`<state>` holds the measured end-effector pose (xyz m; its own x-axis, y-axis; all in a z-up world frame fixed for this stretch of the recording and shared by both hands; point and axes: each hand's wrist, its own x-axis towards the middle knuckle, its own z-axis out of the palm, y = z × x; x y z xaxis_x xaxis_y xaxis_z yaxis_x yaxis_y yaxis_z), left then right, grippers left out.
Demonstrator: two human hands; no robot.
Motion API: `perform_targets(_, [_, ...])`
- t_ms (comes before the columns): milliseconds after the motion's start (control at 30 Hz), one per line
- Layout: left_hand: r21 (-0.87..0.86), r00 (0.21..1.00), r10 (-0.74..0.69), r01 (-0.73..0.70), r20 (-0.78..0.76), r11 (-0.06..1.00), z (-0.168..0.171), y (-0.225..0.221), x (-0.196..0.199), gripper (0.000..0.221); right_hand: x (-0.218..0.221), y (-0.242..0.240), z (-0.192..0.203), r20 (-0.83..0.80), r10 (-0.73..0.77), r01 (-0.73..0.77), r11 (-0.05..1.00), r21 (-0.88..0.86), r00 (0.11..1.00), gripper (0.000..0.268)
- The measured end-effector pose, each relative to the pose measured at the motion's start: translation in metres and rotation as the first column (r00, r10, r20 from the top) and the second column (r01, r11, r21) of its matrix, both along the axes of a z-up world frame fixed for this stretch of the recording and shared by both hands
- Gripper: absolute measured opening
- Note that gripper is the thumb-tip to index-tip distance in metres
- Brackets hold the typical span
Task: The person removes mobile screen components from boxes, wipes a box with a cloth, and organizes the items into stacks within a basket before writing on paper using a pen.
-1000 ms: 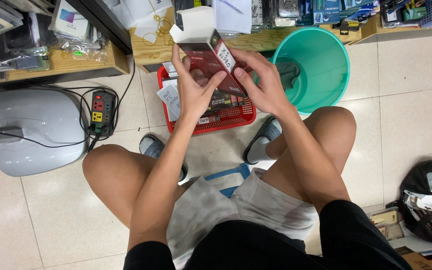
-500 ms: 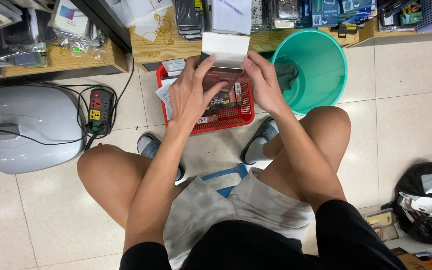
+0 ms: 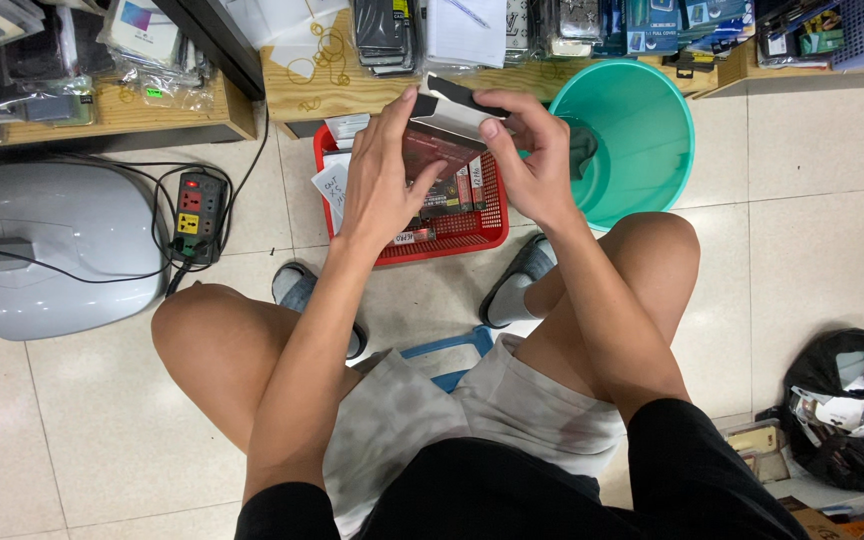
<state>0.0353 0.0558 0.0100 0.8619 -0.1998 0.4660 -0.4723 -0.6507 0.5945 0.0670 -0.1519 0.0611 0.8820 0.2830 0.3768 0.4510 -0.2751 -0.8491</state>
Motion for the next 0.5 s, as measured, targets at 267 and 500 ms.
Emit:
perform_targets(267, [-0.162, 0.966, -0.078, 0.039, -0.246, 0.986, 0.017, 0.001, 0.002, 0.098, -0.001, 0.002, 0.002, -0.012, -0.032, 0.031, 0.998, -0.046, 0.999, 0.023])
perform_targets(500, [-0.033, 0.927, 0.055, -0.073, -0.371, 0.997, -0.002, 0.014, 0.009, 0.113, 0.015, -0.004, -0.031, -0.012, -0.038, 0.034, 0.975, -0.219, 0.999, 0.035])
